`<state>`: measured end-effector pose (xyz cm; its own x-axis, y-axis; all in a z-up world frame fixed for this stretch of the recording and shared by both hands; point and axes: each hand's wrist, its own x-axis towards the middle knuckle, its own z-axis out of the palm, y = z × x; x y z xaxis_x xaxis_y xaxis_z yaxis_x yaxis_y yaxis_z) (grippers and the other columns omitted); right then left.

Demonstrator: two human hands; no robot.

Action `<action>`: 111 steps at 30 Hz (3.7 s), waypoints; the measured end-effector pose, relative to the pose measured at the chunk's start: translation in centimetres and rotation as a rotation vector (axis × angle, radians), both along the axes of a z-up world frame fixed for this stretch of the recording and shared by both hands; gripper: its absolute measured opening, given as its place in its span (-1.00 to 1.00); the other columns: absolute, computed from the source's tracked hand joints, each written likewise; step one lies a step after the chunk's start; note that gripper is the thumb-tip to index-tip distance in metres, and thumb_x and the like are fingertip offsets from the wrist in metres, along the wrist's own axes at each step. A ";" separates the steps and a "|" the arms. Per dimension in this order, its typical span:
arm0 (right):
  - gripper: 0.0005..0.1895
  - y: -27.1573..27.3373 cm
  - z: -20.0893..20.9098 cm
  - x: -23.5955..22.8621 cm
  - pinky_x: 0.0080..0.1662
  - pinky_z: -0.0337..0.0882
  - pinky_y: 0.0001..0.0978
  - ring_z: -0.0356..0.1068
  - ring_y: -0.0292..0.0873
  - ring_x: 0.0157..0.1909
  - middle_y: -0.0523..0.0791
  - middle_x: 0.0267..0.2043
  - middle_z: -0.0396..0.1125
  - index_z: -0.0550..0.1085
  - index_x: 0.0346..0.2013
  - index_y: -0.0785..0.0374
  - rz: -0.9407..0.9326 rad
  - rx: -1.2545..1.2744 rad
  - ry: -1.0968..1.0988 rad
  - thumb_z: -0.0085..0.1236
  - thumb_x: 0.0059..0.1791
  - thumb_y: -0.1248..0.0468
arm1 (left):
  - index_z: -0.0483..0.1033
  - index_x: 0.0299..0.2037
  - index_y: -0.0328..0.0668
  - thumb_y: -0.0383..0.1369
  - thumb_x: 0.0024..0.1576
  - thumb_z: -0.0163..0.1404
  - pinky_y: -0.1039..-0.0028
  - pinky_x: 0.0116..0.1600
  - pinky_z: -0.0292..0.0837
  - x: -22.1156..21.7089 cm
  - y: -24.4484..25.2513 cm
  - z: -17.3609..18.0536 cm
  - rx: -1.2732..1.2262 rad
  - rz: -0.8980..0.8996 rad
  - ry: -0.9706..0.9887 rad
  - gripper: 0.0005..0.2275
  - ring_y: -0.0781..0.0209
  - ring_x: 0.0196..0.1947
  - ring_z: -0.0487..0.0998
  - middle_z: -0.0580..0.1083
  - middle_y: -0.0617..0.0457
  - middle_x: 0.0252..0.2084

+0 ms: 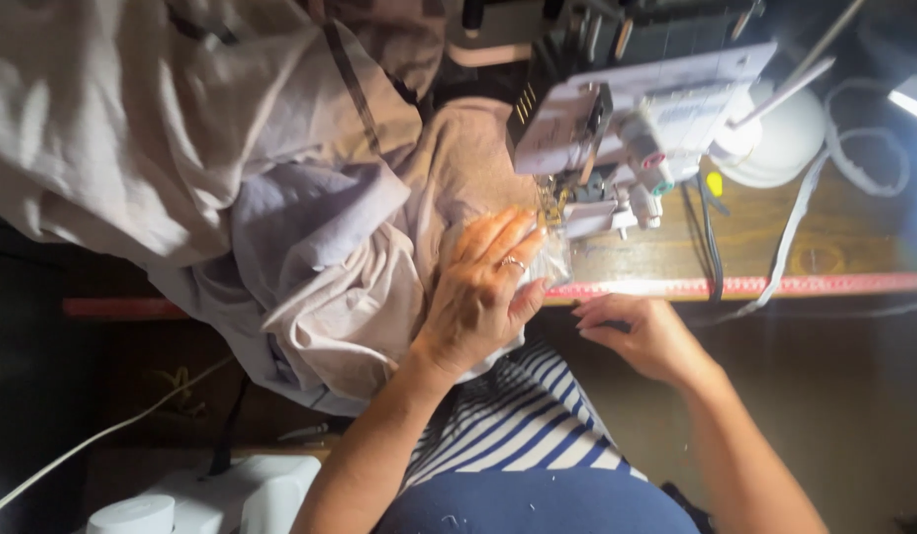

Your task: Using an overlock sewing machine to finish the edges of a large piece of fabric.

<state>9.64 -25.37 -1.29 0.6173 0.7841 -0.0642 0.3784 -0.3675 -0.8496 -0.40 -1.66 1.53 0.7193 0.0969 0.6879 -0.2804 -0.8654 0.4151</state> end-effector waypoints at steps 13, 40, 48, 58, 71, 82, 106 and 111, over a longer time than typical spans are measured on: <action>-0.84 -13.2 -22.5 6.5 -0.15 0.38 -0.18 0.55 -0.16 -0.19 -0.24 -0.33 0.51 0.62 -0.21 -0.01 0.318 -1.234 -0.900 0.11 0.03 0.12 | 0.45 0.21 -0.25 -0.14 0.31 -0.13 0.10 0.46 0.13 0.1 -0.1 -0.7 0.119 0.026 0.094 -0.60 -0.13 0.35 0.36 0.39 -0.18 0.30; -0.37 3.0 -5.0 -3.6 0.25 0.34 0.00 0.41 -0.01 0.23 0.11 0.18 0.45 0.43 0.24 0.43 -0.179 0.522 0.417 0.35 -0.12 0.37 | 0.43 0.23 -0.32 -0.17 0.24 -0.14 0.15 0.45 0.14 -0.1 -0.1 -0.3 0.165 0.065 0.046 -0.55 -0.09 0.31 0.38 0.43 -0.19 0.23; -0.64 4.9 -2.7 -6.0 -0.41 0.30 -0.53 0.29 -0.32 -0.56 -0.12 -0.59 0.33 0.46 0.05 0.40 -0.371 0.755 0.708 0.16 -0.04 0.56 | 0.45 0.19 -0.27 -0.16 0.13 -0.04 0.18 0.40 0.16 -0.2 -0.4 0.4 0.200 0.118 0.061 -0.53 0.00 0.29 0.39 0.44 -0.15 0.24; -0.80 2.7 -3.2 -6.1 -0.31 0.54 -0.41 0.55 -0.13 -0.30 0.02 -0.23 0.56 0.55 -0.16 0.44 -0.262 0.616 0.877 0.28 -0.04 0.39 | 0.38 0.25 -0.46 -0.19 0.23 -0.17 0.09 0.42 0.14 -1.0 -0.4 2.2 0.144 0.043 0.152 -0.50 -0.13 0.31 0.35 0.41 -0.26 0.29; -0.73 3.1 -1.4 -5.9 -0.27 0.53 -0.40 0.56 -0.13 -0.31 0.02 -0.24 0.58 0.59 -0.12 0.44 -0.251 0.486 0.922 0.32 -0.08 0.36 | 0.35 0.26 -0.45 -0.16 0.21 -0.14 0.11 0.39 0.18 -0.7 -0.2 2.4 0.152 0.061 0.155 -0.48 -0.11 0.28 0.36 0.41 -0.23 0.27; -0.73 3.7 -1.0 -6.0 -0.08 0.50 -0.43 0.51 -0.18 -0.20 -0.02 -0.20 0.55 0.56 -0.07 0.44 -0.195 0.538 0.931 0.29 -0.07 0.47 | 0.41 0.22 -0.42 -0.14 0.13 -0.03 0.15 0.37 0.16 -0.3 0.3 2.6 0.168 0.068 0.191 -0.46 -0.05 0.30 0.36 0.42 -0.20 0.28; -0.83 3.0 -3.3 -5.2 -0.38 0.21 -0.55 0.26 -0.34 -0.47 -0.18 -0.50 0.39 0.60 -0.30 0.40 -0.234 0.468 0.854 0.39 -0.10 0.35 | 0.39 0.27 -0.36 0.03 0.01 0.07 0.22 0.42 0.12 0.7 1.5 3.4 0.217 0.083 0.280 -0.30 0.00 0.33 0.34 0.39 -0.17 0.34; -0.87 3.0 -3.6 -5.2 -0.39 0.22 -0.53 0.28 -0.34 -0.45 -0.19 -0.47 0.42 0.60 -0.33 0.37 -0.235 0.485 0.825 0.37 -0.09 0.34 | 0.36 0.30 -0.37 0.06 -0.02 0.08 0.21 0.43 0.11 1.0 1.9 3.3 0.229 0.078 0.275 -0.24 0.00 0.34 0.34 0.40 -0.17 0.32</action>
<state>4.48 -22.33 -4.87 0.6667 0.7026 -0.2487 -0.4389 0.1004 -0.8929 0.62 0.20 4.83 0.8768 0.0249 0.4802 -0.1146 -0.9591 0.2590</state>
